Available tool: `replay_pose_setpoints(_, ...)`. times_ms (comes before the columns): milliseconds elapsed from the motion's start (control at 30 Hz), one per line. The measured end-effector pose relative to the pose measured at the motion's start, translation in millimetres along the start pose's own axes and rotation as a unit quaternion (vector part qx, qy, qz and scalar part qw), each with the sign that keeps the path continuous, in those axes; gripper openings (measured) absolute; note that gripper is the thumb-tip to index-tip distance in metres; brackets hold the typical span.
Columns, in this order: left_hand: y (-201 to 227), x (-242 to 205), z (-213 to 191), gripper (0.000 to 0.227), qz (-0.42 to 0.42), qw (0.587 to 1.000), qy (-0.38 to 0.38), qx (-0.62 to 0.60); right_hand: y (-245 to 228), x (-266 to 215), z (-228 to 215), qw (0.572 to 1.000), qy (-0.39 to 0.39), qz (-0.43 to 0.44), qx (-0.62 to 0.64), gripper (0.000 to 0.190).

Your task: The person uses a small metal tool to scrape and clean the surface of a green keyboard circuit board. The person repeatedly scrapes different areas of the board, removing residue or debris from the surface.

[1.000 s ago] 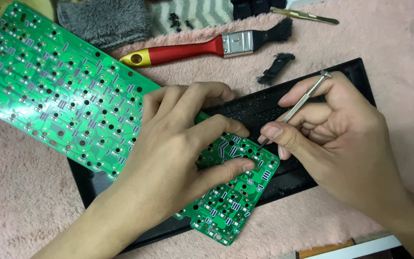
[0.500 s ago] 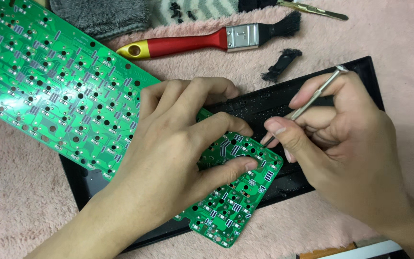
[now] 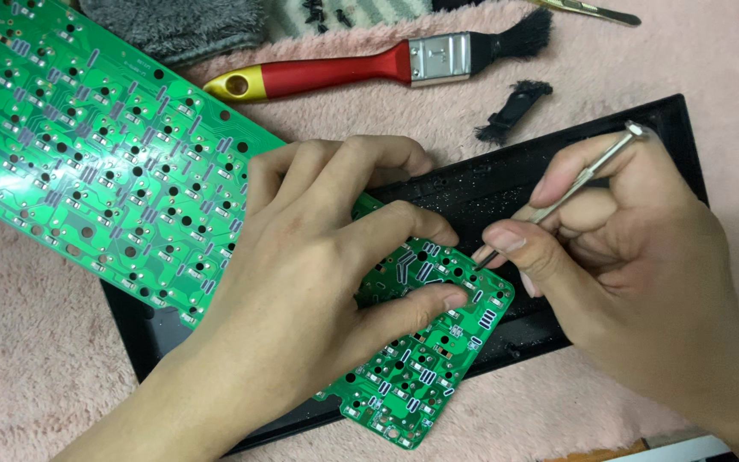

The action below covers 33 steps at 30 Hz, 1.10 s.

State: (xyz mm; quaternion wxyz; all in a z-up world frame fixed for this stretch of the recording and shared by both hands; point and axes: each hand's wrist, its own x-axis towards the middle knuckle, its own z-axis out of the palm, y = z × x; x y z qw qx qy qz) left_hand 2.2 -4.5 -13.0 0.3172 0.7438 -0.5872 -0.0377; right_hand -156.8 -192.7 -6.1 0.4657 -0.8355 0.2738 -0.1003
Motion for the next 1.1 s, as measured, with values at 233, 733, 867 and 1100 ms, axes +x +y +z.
replay_pose_setpoints(233, -1.1, 0.1, 1.1, 0.038, 0.004, 1.0, 0.001, 0.001, -4.6, -0.7, 3.2, 0.997, 0.009, -0.018, -0.072, 0.03)
replay_pose_setpoints(733, 0.5, 0.9, -0.4, 0.035, -0.001, 1.0, 0.0, -0.006, -7.1, 0.7, 1.8, 1.0, 0.004, 0.004, -0.015, 0.026)
replay_pose_setpoints(867, 0.4, 0.6, -0.4, 0.036, 0.0, 1.0, 0.0, -0.006, -7.1, 0.0, 3.6, 0.999, 0.011, -0.008, -0.032, 0.028)
replay_pose_setpoints(1100, -0.8, 0.1, 1.1, 0.037, 0.0, 1.0, 0.001, -0.005, -10.0, 0.4, 3.7, 0.999, 0.015, -0.008, -0.052, 0.029)
